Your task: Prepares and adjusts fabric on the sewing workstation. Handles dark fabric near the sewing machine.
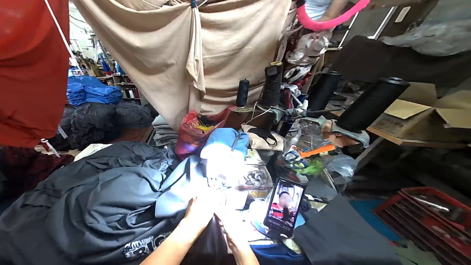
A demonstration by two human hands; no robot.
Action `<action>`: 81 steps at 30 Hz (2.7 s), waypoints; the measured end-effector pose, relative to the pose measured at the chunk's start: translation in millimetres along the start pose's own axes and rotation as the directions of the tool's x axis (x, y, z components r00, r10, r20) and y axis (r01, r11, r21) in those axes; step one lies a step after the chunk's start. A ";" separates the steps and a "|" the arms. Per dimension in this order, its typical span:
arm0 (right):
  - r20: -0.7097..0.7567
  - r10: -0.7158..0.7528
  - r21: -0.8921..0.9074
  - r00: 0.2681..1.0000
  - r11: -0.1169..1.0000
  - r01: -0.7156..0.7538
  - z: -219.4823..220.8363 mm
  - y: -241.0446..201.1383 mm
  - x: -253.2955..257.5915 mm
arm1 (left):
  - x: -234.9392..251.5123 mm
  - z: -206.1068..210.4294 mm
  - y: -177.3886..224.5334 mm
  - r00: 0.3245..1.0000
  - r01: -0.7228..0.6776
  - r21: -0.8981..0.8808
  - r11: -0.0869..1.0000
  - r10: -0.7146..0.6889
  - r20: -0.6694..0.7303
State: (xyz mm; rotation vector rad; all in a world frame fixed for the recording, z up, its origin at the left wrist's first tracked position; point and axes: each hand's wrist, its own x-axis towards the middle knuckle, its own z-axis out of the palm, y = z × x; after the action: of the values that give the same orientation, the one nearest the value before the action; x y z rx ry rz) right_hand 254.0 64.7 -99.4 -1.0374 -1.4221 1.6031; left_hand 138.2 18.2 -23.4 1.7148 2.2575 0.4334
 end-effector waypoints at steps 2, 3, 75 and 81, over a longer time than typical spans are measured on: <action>-0.010 -0.065 -0.015 0.998 0.998 0.065 3.5 -6.4 8.1 | 16.0 -0.8 -1.1 0.999 -0.029 0.020 0.999 0.029 -0.016; -0.012 -0.067 -0.019 0.998 0.998 0.066 4.2 -7.5 9.1 | 21.6 0.1 -3.8 0.998 -0.051 0.023 0.998 0.052 -0.031; -0.002 -0.113 -0.042 0.994 0.993 0.113 -10.7 33.5 -75.7 | -33.1 44.2 -39.6 0.937 -0.245 0.307 0.920 0.305 -0.167; -0.039 -0.096 -0.108 0.995 0.990 0.092 -4.7 9.1 -28.1 | -19.5 31.0 -40.1 0.931 -0.265 0.299 0.917 0.325 -0.170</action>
State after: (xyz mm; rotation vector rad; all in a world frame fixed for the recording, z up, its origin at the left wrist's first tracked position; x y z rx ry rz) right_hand 269.4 39.9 -106.1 -1.0443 -1.5173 1.4420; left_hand 120.0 -8.5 -67.1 2.2705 2.2944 0.4037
